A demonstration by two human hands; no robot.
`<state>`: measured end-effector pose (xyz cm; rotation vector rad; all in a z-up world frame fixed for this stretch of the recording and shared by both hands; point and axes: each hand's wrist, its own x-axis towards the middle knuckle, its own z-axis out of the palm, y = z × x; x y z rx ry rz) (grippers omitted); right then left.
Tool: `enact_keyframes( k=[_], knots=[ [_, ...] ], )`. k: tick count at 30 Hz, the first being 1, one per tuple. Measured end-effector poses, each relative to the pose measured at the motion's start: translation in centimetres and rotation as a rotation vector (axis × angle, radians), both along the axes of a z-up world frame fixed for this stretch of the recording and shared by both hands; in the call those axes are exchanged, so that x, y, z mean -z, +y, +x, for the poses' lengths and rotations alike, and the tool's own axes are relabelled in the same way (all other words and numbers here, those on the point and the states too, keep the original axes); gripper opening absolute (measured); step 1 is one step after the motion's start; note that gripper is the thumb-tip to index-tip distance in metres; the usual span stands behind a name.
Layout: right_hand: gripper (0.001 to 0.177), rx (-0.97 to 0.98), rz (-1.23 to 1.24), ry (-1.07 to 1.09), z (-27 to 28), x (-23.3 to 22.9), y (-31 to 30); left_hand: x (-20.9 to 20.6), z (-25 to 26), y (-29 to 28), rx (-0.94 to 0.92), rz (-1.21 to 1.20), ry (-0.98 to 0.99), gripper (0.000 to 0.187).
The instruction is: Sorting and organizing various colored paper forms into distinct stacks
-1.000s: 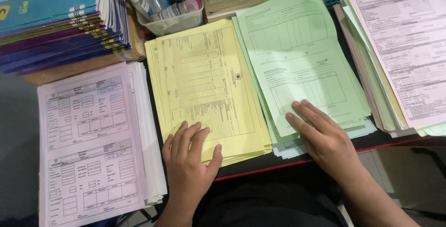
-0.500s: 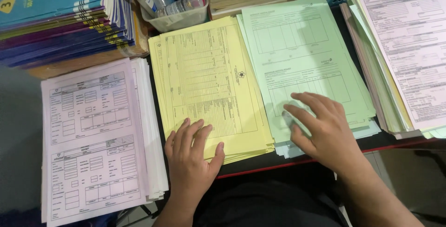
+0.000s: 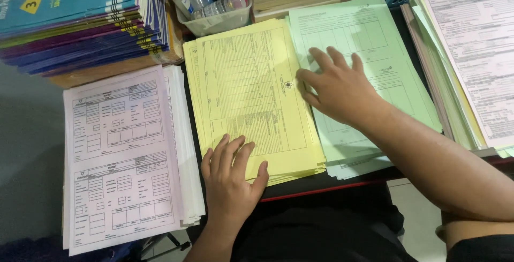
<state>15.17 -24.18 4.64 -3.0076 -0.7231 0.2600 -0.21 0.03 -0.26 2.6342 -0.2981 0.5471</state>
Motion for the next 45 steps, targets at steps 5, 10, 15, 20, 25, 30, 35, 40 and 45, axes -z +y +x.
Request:
enact_keyframes(
  k=[5, 10, 15, 20, 25, 30, 35, 40, 45],
  knots=[
    [0.061, 0.018, 0.100, 0.114, 0.0, -0.8, -0.6, 0.0, -0.2, 0.0, -0.018, 0.015, 0.005, 0.034],
    [0.076, 0.352, 0.168, 0.309, -0.1, -2.3, -3.3, 0.0, -0.2, 0.0, -0.013, 0.019, -0.031, 0.033],
    [0.075, 0.238, 0.164, 0.279, -3.6, -2.5, -4.3, 0.5, -0.4, -0.2, -0.093, 0.057, -0.082, 0.033],
    [0.074, 0.102, 0.194, 0.276, -6.7, 0.7, -5.3, 0.2, -0.5, 0.0, -0.123, 0.009, -0.010, 0.042],
    [0.047, 0.037, 0.451, -0.087, -9.5, 3.1, -5.8, -0.3, -0.6, 0.0, -0.140, 0.129, 0.108, 0.050],
    [0.033, 0.208, 1.049, 0.053, -11.2, 3.8, -8.8, -0.6, -0.3, -0.4, -0.159, 0.146, 0.161, 0.049],
    [0.034, 0.216, 0.864, -0.406, -13.0, -0.1, -13.9, -0.6, 0.2, 0.8, -0.147, 0.096, 0.224, 0.045],
    [0.051, 0.639, 0.570, -0.352, -11.8, -0.5, -19.2, -0.4, 0.4, 0.7, -0.177, 0.129, 0.217, 0.042],
    [0.062, 0.747, 0.378, -0.260, -11.2, -0.9, -19.4, -0.4, 0.5, 0.7, -0.174, 0.143, 0.214, 0.040]
  ],
)
